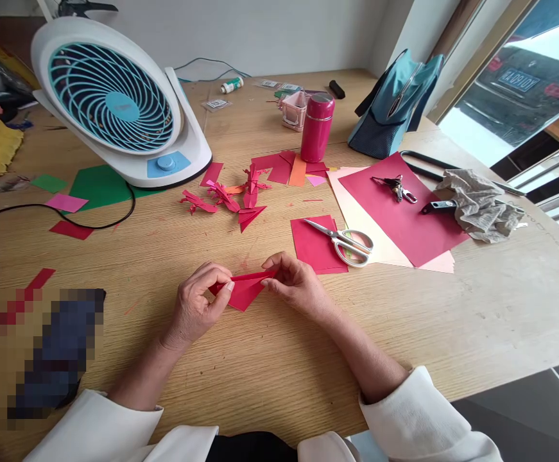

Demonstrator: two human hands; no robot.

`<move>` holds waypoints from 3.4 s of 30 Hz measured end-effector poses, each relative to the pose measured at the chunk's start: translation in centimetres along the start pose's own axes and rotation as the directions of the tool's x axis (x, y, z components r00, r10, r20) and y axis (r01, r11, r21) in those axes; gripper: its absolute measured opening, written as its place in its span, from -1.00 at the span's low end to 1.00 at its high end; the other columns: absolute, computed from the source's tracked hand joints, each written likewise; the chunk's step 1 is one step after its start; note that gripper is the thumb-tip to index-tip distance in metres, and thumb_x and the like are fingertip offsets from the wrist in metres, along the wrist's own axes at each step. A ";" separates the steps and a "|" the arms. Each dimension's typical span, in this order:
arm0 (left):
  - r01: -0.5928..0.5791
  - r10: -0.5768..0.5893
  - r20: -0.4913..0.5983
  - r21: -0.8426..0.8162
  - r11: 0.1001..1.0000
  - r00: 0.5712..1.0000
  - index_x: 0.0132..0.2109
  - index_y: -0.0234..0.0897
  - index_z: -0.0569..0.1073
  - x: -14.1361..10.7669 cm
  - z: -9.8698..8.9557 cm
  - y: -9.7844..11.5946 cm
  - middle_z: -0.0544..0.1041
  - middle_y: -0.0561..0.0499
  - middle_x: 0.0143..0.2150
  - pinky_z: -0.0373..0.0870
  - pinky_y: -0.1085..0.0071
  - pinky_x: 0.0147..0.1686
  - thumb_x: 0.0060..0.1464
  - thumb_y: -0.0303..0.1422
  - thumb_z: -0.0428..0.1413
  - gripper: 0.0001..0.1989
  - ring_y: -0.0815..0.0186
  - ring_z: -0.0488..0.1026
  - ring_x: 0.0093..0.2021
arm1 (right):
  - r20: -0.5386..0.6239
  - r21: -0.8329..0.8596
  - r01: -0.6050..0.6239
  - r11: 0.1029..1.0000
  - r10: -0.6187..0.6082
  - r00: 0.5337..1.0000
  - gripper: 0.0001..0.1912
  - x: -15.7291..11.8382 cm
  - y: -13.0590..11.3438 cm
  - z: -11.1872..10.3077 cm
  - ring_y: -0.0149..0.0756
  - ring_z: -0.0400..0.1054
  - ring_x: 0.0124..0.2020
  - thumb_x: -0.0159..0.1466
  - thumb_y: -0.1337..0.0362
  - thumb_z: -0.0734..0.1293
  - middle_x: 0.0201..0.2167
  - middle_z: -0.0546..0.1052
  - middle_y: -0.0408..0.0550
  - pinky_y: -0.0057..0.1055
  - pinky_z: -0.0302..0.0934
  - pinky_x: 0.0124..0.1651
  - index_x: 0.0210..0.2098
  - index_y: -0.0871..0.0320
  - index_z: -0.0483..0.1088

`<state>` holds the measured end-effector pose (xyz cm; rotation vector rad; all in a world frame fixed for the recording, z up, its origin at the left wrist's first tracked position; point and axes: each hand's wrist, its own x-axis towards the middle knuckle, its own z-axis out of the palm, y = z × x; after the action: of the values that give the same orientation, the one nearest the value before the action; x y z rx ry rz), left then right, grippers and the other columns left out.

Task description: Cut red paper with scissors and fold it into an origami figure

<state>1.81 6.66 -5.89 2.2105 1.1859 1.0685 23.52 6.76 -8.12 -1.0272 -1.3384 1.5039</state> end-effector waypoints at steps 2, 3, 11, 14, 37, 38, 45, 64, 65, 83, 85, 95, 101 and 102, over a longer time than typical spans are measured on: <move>-0.014 0.014 0.006 0.010 1.000 1.000 -0.40 -0.23 0.26 0.1 -0.2 -0.2 0.40 0.01 -0.38 0.29 0.33 -0.26 0.12 -0.53 0.03 -0.83 0.29 0.33 -0.31 | 0.027 0.010 -0.023 1.000 0.023 0.999 -0.67 0.0 -0.7 -0.3 -0.39 0.34 -0.42 0.18 0.08 0.43 -0.37 0.46 -0.12 -0.44 0.25 -0.34 -0.18 0.13 0.36; -0.028 0.028 0.016 0.021 0.999 0.999 -0.41 -0.23 0.26 0.1 -0.4 -0.3 0.40 0.02 -0.39 0.28 0.32 -0.26 0.12 -0.53 0.02 -0.83 0.29 0.32 -0.32 | 0.046 -0.015 -0.050 0.999 0.051 0.998 -0.69 0.0 -1.1 -0.5 -0.40 0.35 -0.44 0.20 0.07 0.40 -0.40 0.46 -0.12 -0.44 0.25 -0.34 -0.20 0.15 0.38; -0.263 0.211 0.229 0.226 0.938 0.950 -0.43 -0.23 0.25 0.5 -2.3 0.3 0.41 0.03 -0.42 0.21 0.25 -0.25 0.06 -0.49 0.05 -0.85 0.27 0.26 -0.33 | 0.236 -0.398 -0.177 0.900 0.287 0.928 -0.81 -0.5 -3.7 -1.6 -0.43 0.37 -0.56 0.26 0.23 0.28 -0.54 0.49 -0.13 -0.51 0.20 -0.50 -0.35 0.22 0.45; -0.323 0.244 0.283 0.281 0.904 0.928 -0.43 -0.23 0.27 0.7 -2.5 1.2 0.43 0.03 -0.41 0.18 0.23 -0.24 0.06 -0.47 0.06 -0.86 0.25 0.28 -0.32 | 0.258 -0.513 -0.115 0.850 0.281 0.924 -0.85 -0.9 -3.8 -1.5 -0.42 0.37 -0.56 0.24 0.31 0.26 -0.55 0.50 -0.15 -0.52 0.20 -0.48 -0.32 0.21 0.46; -0.356 0.261 0.305 0.317 0.879 0.916 -0.43 -0.22 0.28 0.8 -2.4 1.7 0.44 0.03 -0.42 0.16 0.21 -0.24 0.06 -0.44 0.06 -0.87 0.23 0.30 -0.32 | 0.279 -0.751 0.121 0.649 0.146 0.949 -0.85 -1.4 -4.0 -1.2 -0.49 0.12 -0.59 0.16 0.46 0.22 -0.62 0.37 -0.22 -0.50 -0.02 -0.48 -0.46 0.18 0.39; -0.355 0.259 0.307 0.317 0.879 0.916 -0.43 -0.22 0.28 0.8 -2.4 1.7 0.44 0.03 -0.42 0.16 0.21 -0.24 0.07 -0.44 0.05 -0.87 0.23 0.29 -0.32 | 0.283 -0.750 0.116 0.651 0.157 0.946 -0.85 -1.4 -4.1 -1.2 -0.49 0.12 -0.59 0.16 0.46 0.22 -0.63 0.38 -0.22 -0.50 -0.03 -0.48 -0.46 0.17 0.39; -0.329 0.238 0.307 0.290 0.899 0.921 -0.43 -0.21 0.25 0.7 -2.3 1.6 0.42 0.03 -0.43 0.18 0.23 -0.24 0.07 -0.46 0.03 -0.85 0.24 0.28 -0.33 | 0.288 -0.725 0.104 0.681 0.162 0.944 -0.83 -1.4 -4.2 -1.5 -0.47 0.20 -0.58 0.15 0.48 0.22 -0.58 0.42 -0.19 -0.51 0.02 -0.49 -0.43 0.17 0.41; 0.014 -0.013 0.023 -0.036 0.999 1.000 -0.40 -0.23 0.27 -0.1 -0.5 0.8 0.38 0.04 -0.41 0.29 0.41 -0.34 0.13 -0.52 0.03 -0.83 0.35 0.35 -0.37 | -0.005 0.093 -0.149 0.984 0.150 0.989 -0.61 -0.2 -1.3 1.0 -0.44 0.26 -0.54 0.07 -0.01 0.48 -0.57 0.41 -0.20 -0.46 0.15 -0.44 -0.36 0.17 0.39; 0.013 -0.012 0.018 -0.033 0.999 1.000 -0.40 -0.23 0.27 -0.1 -0.4 0.8 0.39 0.04 -0.41 0.29 0.42 -0.35 0.13 -0.52 0.03 -0.84 0.35 0.35 -0.38 | -0.010 0.107 -0.155 0.982 0.156 0.988 -0.61 -0.2 -1.3 1.1 -0.43 0.26 -0.54 0.06 -0.01 0.48 -0.57 0.41 -0.21 -0.45 0.16 -0.44 -0.35 0.16 0.39; -0.026 0.028 -0.035 0.035 0.999 0.999 -0.37 -0.22 0.26 -0.5 -0.1 1.2 0.44 0.03 -0.35 0.33 0.42 -0.28 0.11 -0.53 0.09 -0.83 0.35 0.42 -0.31 | -0.078 0.185 -0.158 0.970 0.175 0.981 -0.68 -0.3 -1.5 1.3 -0.44 0.26 -0.57 0.10 0.04 0.47 -0.62 0.41 -0.22 -0.44 0.16 -0.42 -0.38 0.16 0.40; -0.031 0.033 -0.036 0.044 0.999 0.999 -0.37 -0.22 0.27 -0.5 -0.1 1.1 0.44 0.03 -0.35 0.33 0.42 -0.28 0.11 -0.53 0.09 -0.83 0.36 0.42 -0.32 | -0.089 0.226 -0.164 0.960 0.188 0.978 -0.68 -0.3 -1.5 1.4 -0.44 0.27 -0.57 0.09 0.06 0.48 -0.60 0.42 -0.22 -0.45 0.17 -0.42 -0.38 0.15 0.39; -0.091 0.099 -0.050 0.140 0.986 0.994 -0.35 -0.23 0.27 -0.9 -0.2 1.1 0.45 0.03 -0.33 0.36 0.44 -0.23 0.08 -0.55 0.12 -0.82 0.37 0.43 -0.30 | -0.119 0.316 -0.174 0.933 0.221 0.968 -0.68 -0.4 -1.6 1.3 -0.48 0.30 -0.56 0.08 0.08 0.49 -0.59 0.47 -0.20 -0.51 0.21 -0.44 -0.37 0.18 0.42; -0.102 0.110 -0.052 0.136 0.985 0.993 -0.34 -0.24 0.28 -0.9 -0.2 1.1 0.44 0.03 -0.32 0.36 0.45 -0.22 0.08 -0.56 0.13 -0.82 0.37 0.43 -0.28 | -0.126 0.337 -0.170 0.926 0.224 0.966 -0.69 -0.4 -1.5 1.3 -0.48 0.29 -0.55 0.09 0.07 0.48 -0.59 0.47 -0.20 -0.52 0.21 -0.43 -0.39 0.18 0.44; -0.101 0.109 -0.051 0.134 0.986 0.993 -0.34 -0.24 0.28 -0.9 -0.2 1.1 0.44 0.03 -0.32 0.36 0.45 -0.22 0.08 -0.56 0.12 -0.82 0.38 0.42 -0.28 | -0.128 0.338 -0.170 0.925 0.224 0.966 -0.70 -0.4 -1.5 1.3 -0.48 0.29 -0.55 0.09 0.07 0.48 -0.58 0.47 -0.20 -0.52 0.21 -0.43 -0.39 0.18 0.45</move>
<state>1.89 5.26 -5.47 2.3811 1.2076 1.1334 22.52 6.10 -6.48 -1.0675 -0.8535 1.6817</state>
